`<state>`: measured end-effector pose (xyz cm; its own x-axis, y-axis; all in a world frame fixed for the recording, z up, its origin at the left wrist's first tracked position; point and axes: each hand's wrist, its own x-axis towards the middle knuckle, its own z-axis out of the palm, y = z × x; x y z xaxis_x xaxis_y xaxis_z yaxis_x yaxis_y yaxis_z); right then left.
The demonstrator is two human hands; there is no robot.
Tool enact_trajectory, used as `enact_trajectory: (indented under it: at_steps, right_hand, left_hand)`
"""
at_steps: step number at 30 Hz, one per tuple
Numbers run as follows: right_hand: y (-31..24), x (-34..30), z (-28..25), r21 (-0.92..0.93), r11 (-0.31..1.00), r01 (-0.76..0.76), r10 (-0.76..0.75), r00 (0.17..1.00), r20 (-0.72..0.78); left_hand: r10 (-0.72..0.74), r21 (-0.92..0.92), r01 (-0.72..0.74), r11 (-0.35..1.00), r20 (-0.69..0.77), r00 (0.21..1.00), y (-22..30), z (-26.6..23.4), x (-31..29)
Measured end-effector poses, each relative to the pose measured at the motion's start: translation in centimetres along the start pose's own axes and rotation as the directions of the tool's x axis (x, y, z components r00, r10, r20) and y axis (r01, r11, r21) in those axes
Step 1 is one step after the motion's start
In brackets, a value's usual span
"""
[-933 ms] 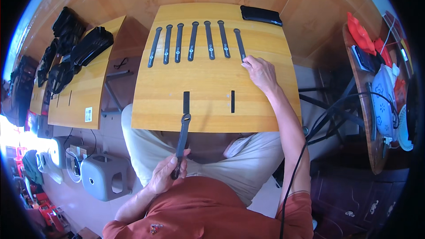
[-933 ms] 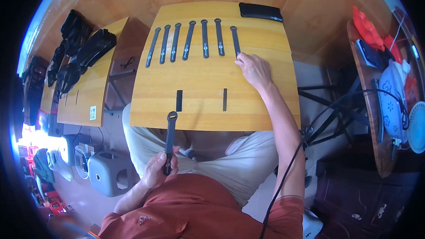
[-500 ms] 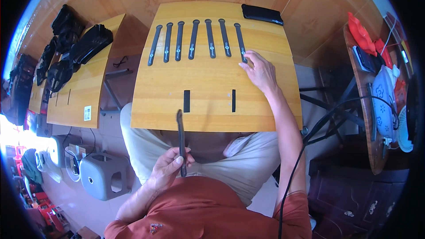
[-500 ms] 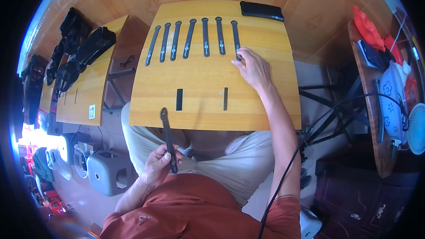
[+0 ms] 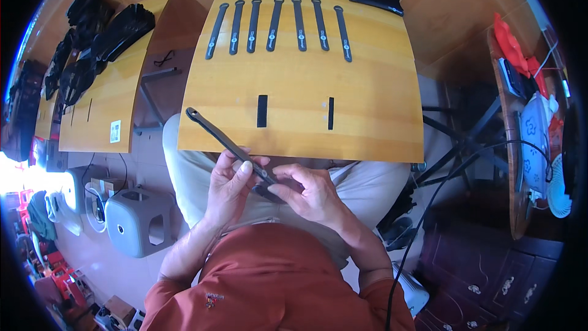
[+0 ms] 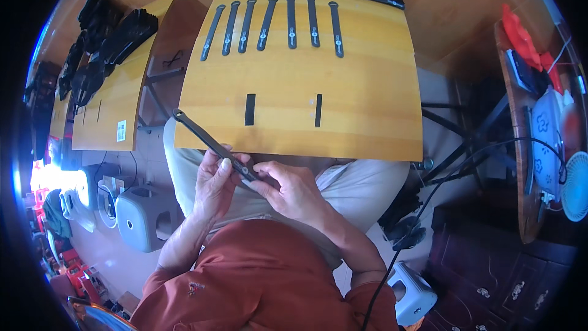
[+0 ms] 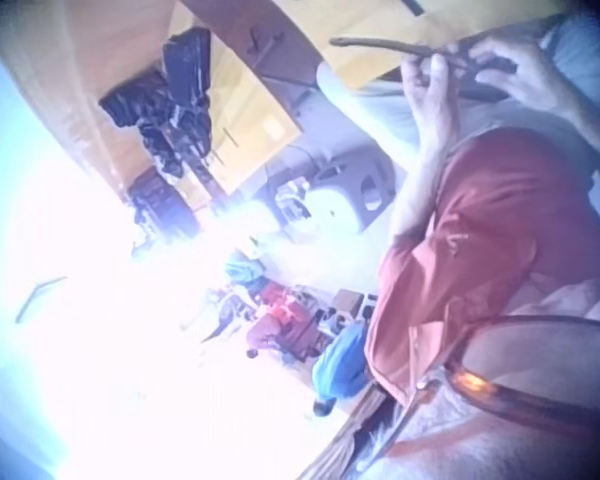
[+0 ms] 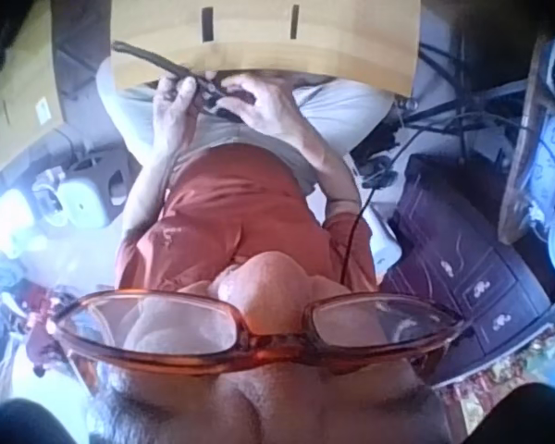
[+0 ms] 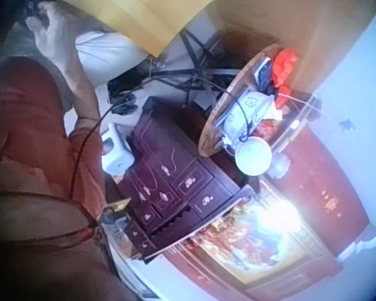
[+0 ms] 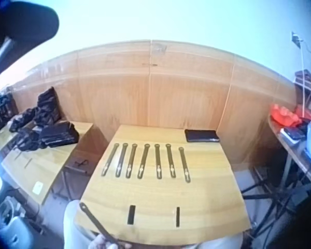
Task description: Manually inserting pins and small components into rubber straps at an assembly workstation.
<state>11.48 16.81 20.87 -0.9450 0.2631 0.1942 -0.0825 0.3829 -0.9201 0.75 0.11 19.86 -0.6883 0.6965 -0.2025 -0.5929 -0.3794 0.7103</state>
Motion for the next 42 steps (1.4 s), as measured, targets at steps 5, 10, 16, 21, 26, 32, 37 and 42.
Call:
enact_trajectory:
  at_steps: [5, 10, 16, 21, 26, 32, 37, 42]
  right_hand:
    - [0.1, 0.6, 0.9, 0.016, 0.993, 0.121, -0.120, 0.992, -0.046]
    - [-0.8, 1.3, 0.7, -0.002, 0.997, 0.082, -0.082, 0.997, 0.007]
    - [-1.6, 0.7, 0.6, -0.140, 0.988, 0.069, -0.062, 0.996, 0.057]
    - [-1.3, 0.1, 1.1, -0.188, 0.979, 0.081, -0.071, 0.996, 0.058]
    - [-1.1, 0.0, 1.5, -0.166, 0.982, 0.093, -0.092, 0.996, 0.016]
    - [-1.1, 0.2, 1.6, -0.132, 0.988, 0.081, -0.077, 0.996, 0.035]
    - [-0.7, 0.2, 1.7, -0.120, 0.991, 0.058, -0.053, 0.998, 0.041]
    - [-0.4, -0.1, 1.9, -0.119, 0.992, 0.051, -0.048, 0.998, 0.027]
  left_hand:
    - [-0.068, 0.198, 0.067, 0.978, -0.002, 0.998, -0.2, 0.4, -1.0]
    - [-0.054, 0.109, 0.052, 0.993, 0.011, 0.999, -0.1, -0.1, -0.4]
    - [-0.066, -0.050, 0.064, 0.997, -0.034, 0.997, -0.3, -1.7, -0.1]
    - [-0.016, -0.100, 0.019, 0.995, 0.025, 1.000, -0.2, -2.0, -0.3]
    - [-0.020, -0.082, 0.022, 0.996, 0.027, 0.999, -0.2, -1.9, -0.5]
    - [-0.015, -0.036, 0.016, 0.999, 0.024, 1.000, -0.3, -2.0, -0.6]
    - [-0.019, -0.001, 0.019, 1.000, 0.024, 1.000, -0.4, -2.1, -0.4]
    - [-0.016, 0.028, 0.015, 1.000, 0.039, 0.999, -0.5, -2.2, -0.4]
